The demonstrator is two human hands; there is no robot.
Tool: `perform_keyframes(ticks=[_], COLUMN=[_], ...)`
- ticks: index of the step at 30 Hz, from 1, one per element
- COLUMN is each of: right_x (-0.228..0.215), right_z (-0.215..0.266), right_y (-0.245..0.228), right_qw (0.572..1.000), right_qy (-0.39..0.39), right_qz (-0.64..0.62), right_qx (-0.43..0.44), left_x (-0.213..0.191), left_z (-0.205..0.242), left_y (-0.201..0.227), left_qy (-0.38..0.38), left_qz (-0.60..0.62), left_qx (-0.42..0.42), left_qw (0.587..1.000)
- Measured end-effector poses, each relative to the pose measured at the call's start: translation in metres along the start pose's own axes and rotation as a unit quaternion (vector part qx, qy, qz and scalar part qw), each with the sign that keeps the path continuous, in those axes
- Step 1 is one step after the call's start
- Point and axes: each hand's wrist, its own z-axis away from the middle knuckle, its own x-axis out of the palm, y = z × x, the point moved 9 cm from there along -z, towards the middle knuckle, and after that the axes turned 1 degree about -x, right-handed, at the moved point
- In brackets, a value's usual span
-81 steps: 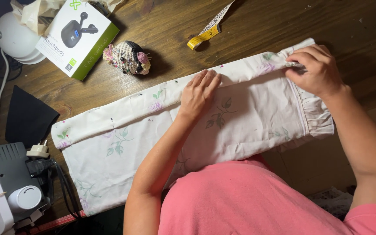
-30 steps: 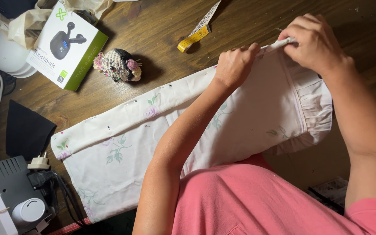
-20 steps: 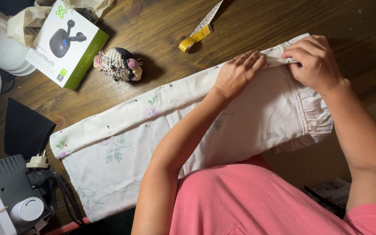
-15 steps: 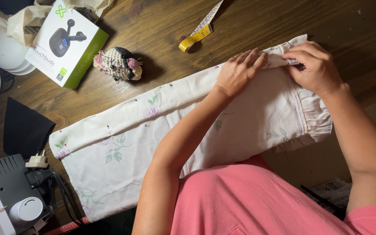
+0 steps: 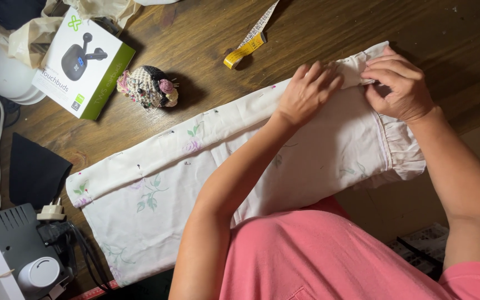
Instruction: Folding and pinning a piece of floral fabric on a wooden workspace in preparation for sewing.
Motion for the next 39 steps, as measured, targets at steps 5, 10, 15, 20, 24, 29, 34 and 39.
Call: perform_keyframes(ticks=[5,10,15,20,24,29,34,39], right_x=[0.001,-0.004,0.001,0.001,0.001,0.002,0.012,0.007], right_z=[0.008,0.001,0.004,0.004,0.009,0.002,0.013,0.006], right_y=[0.007,0.002,-0.005,-0.018,-0.023,-0.032,-0.021,-0.015], right_qw=[1.0,0.994,0.995,0.995,0.991,0.974,0.983,0.995], right_qy=[-0.026,-0.051,-0.047,-0.026,-0.02,-0.026,-0.059,-0.07], right_qz=[0.003,0.092,0.083,0.091,0.128,0.22,0.162,0.069], right_qx=[0.014,-0.002,0.034,0.029,-0.017,-0.047,-0.064,-0.015], left_x=[-0.011,-0.033,-0.026,-0.057,-0.08,-0.116,-0.144,-0.143], left_z=[0.026,0.023,0.022,0.042,0.103,0.192,0.217,0.214], left_y=[0.013,0.016,0.013,0.004,-0.039,-0.104,-0.114,-0.116], left_qy=[-0.176,-0.151,-0.155,-0.074,-0.138,-0.173,-0.124,-0.139], left_qz=[0.031,-0.013,-0.004,0.061,0.069,0.122,0.167,0.219], left_qx=[-0.029,-0.066,-0.056,-0.05,-0.134,-0.222,-0.155,-0.175], left_qw=[0.984,0.986,0.986,0.994,0.979,0.952,0.966,0.95])
